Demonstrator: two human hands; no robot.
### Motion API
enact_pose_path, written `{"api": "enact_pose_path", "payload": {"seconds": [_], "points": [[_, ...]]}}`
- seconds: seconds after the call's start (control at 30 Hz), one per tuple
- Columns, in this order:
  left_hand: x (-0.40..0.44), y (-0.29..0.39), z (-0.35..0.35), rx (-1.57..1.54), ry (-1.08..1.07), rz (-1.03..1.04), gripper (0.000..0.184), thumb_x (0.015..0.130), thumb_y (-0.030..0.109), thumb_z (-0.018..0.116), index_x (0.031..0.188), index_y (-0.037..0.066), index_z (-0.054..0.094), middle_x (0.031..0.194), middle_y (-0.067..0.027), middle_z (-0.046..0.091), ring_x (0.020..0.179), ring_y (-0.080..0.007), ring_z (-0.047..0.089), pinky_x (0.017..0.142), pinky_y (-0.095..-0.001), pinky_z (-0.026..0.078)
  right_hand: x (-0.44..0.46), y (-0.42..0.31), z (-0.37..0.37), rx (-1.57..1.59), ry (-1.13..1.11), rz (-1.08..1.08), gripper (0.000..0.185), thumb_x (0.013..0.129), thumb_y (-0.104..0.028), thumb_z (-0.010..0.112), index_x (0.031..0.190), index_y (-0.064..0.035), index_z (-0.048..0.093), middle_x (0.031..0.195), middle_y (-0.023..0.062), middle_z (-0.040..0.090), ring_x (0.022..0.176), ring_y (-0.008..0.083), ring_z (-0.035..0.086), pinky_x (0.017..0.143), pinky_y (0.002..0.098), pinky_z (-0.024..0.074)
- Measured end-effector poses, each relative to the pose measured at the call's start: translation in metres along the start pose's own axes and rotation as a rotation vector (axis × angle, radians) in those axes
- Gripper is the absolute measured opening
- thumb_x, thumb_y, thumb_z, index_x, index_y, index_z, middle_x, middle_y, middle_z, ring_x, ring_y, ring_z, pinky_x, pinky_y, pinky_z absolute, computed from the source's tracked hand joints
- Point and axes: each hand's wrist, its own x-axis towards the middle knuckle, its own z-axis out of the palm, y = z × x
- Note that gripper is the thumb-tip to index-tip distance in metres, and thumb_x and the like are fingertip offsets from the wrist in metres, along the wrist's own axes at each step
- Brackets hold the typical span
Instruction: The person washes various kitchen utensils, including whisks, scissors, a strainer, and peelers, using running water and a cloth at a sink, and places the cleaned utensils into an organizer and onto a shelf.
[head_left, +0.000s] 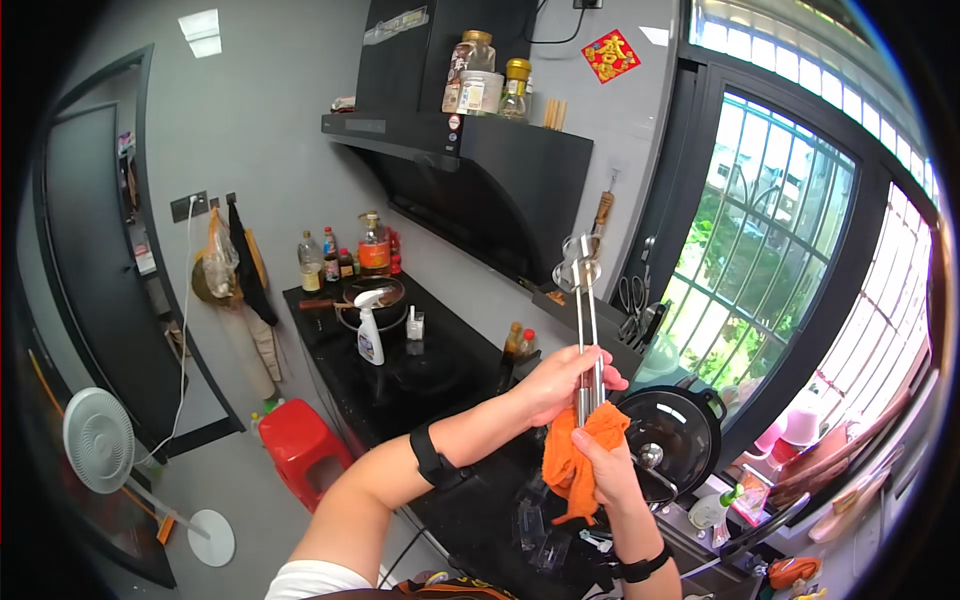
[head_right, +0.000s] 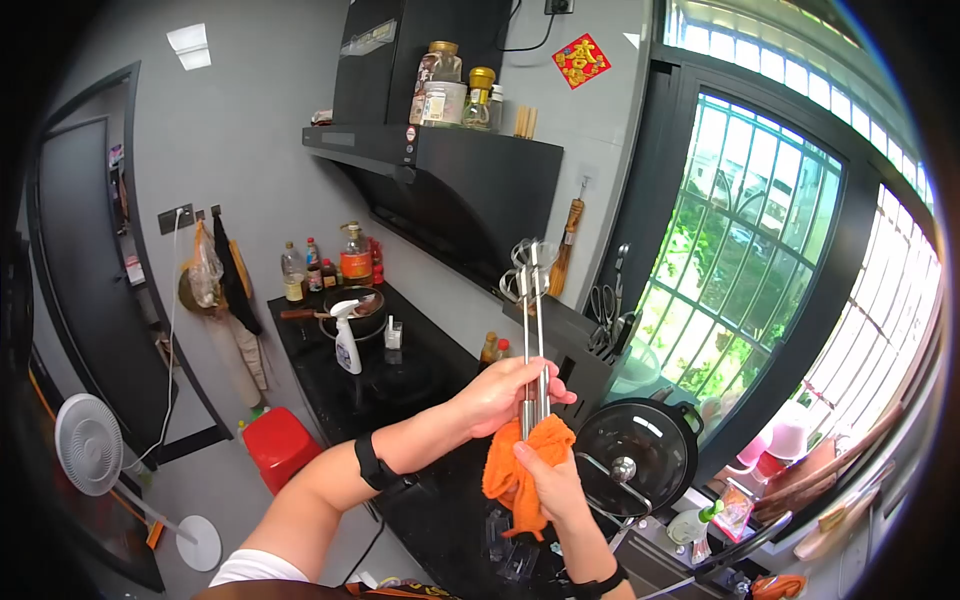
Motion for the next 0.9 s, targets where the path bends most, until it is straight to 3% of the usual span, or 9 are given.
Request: {"api": "enact_pose_path", "payload": {"seconds": [0.23, 0.33, 0.4, 0.43, 0.57, 0.67, 0.73, 0.8, 0.9], "points": [[0.06, 0.131, -0.011, 0.062, -0.037, 0.13, 0.023, 0.095, 0.025, 0.039, 0.087, 0.004, 0.045, 0.068, -0.0027, 0.047, 0.058, -0.0138, 0.049, 0.057, -0.0309, 0.049, 0.004, 0.001, 0.021, 0.063, -0.032, 0.013, 0.03, 0.084, -0.005, 0.058, 0.112, -0.0025, 0.047, 0.101, 0.0041, 0.055, 0.095, 0.0144, 0.053, 0.084, 0.0309, 0.0443], [0.11, 0.202, -0.018, 1.102, 0.265, 0.287, 0.03, 0.092, 0.028, 0.044, 0.085, -0.002, 0.046, 0.069, -0.0078, 0.053, 0.06, -0.0169, 0.054, 0.052, -0.0316, 0.049, -0.011, 0.004, -0.008, 0.028, 0.015, 0.076, 0.03, 0.084, -0.005, 0.059, 0.111, -0.0021, 0.048, 0.103, 0.0051, 0.055, 0.096, 0.0157, 0.054, 0.085, 0.0315, 0.0443], [0.125, 0.232, -0.008, 1.913, 0.651, 0.622, 0.024, 0.089, 0.02, 0.042, 0.089, -0.003, 0.051, 0.086, -0.023, 0.062, 0.081, -0.0326, 0.063, 0.065, -0.0402, 0.05, -0.014, 0.006, -0.027, 0.082, 0.058, 0.099, 0.032, 0.083, -0.005, 0.059, 0.113, -0.0017, 0.047, 0.104, 0.006, 0.056, 0.095, 0.017, 0.055, 0.084, 0.0327, 0.045], [0.128, 0.245, 0.003, 2.066, 0.729, 0.64, 0.019, 0.085, 0.015, 0.044, 0.088, -0.003, 0.052, 0.086, -0.0212, 0.063, 0.084, -0.0336, 0.063, 0.073, -0.0419, 0.049, -0.014, 0.007, -0.031, 0.085, 0.055, 0.088, 0.032, 0.083, -0.005, 0.059, 0.113, -0.0017, 0.047, 0.104, 0.006, 0.056, 0.095, 0.017, 0.055, 0.084, 0.0327, 0.045], [0.189, 0.297, 0.005, 2.303, 0.875, 0.145, 0.028, 0.08, 0.014, 0.052, 0.103, 0.0, 0.061, 0.106, -0.0147, 0.062, 0.094, -0.0303, 0.062, 0.072, -0.0478, 0.049, -0.03, 0.013, -0.043, 0.098, 0.193, 0.022, 0.026, 0.083, -0.004, 0.056, 0.108, 0.0012, 0.051, 0.1, 0.0082, 0.058, 0.09, 0.0189, 0.058, 0.08, 0.0329, 0.0471], [0.226, 0.308, -0.013, 2.479, 0.95, 0.097, 0.027, 0.08, 0.015, 0.054, 0.103, 0.004, 0.064, 0.109, -0.0121, 0.061, 0.095, -0.0315, 0.061, 0.072, -0.0533, 0.046, -0.052, 0.039, -0.079, -0.056, 0.326, -0.064, 0.038, 0.082, -0.025, 0.063, 0.105, 0.0027, 0.051, 0.097, 0.0124, 0.058, 0.087, 0.0223, 0.059, 0.077, 0.035, 0.0492], [0.256, 0.314, -0.031, 2.507, 0.989, 0.019, 0.028, 0.08, 0.018, 0.054, 0.104, 0.006, 0.063, 0.107, -0.0118, 0.062, 0.095, -0.0314, 0.061, 0.073, -0.0506, 0.044, -0.078, 0.034, -0.085, -0.153, 0.483, 0.108, 0.044, 0.084, -0.003, 0.057, 0.125, -0.0108, 0.041, 0.111, 0.0066, 0.055, 0.101, 0.0213, 0.054, 0.082, 0.0342, 0.0482], [0.26, 0.31, -0.02, 2.557, 1.032, -0.188, 0.03, 0.082, 0.023, 0.053, 0.105, 0.007, 0.063, 0.103, -0.0117, 0.063, 0.092, -0.0294, 0.061, 0.072, -0.0474, 0.042, -0.096, 0.041, -0.101, -0.098, 0.568, 0.087, 0.04, 0.084, -0.003, 0.058, 0.121, -0.0097, 0.044, 0.108, 0.0063, 0.055, 0.097, 0.0195, 0.055, 0.081, 0.0325, 0.0483], [0.282, 0.31, -0.041, 2.484, 1.075, 0.017, 0.028, 0.081, 0.017, 0.054, 0.104, 0.005, 0.063, 0.106, -0.0137, 0.062, 0.096, -0.0325, 0.06, 0.071, -0.0504, 0.045, -0.106, 0.038, -0.109, -0.019, 0.732, 0.085, 0.035, 0.084, -0.004, 0.058, 0.116, -0.0084, 0.046, 0.104, 0.0061, 0.056, 0.093, 0.0179, 0.056, 0.079, 0.0309, 0.0485]]}}
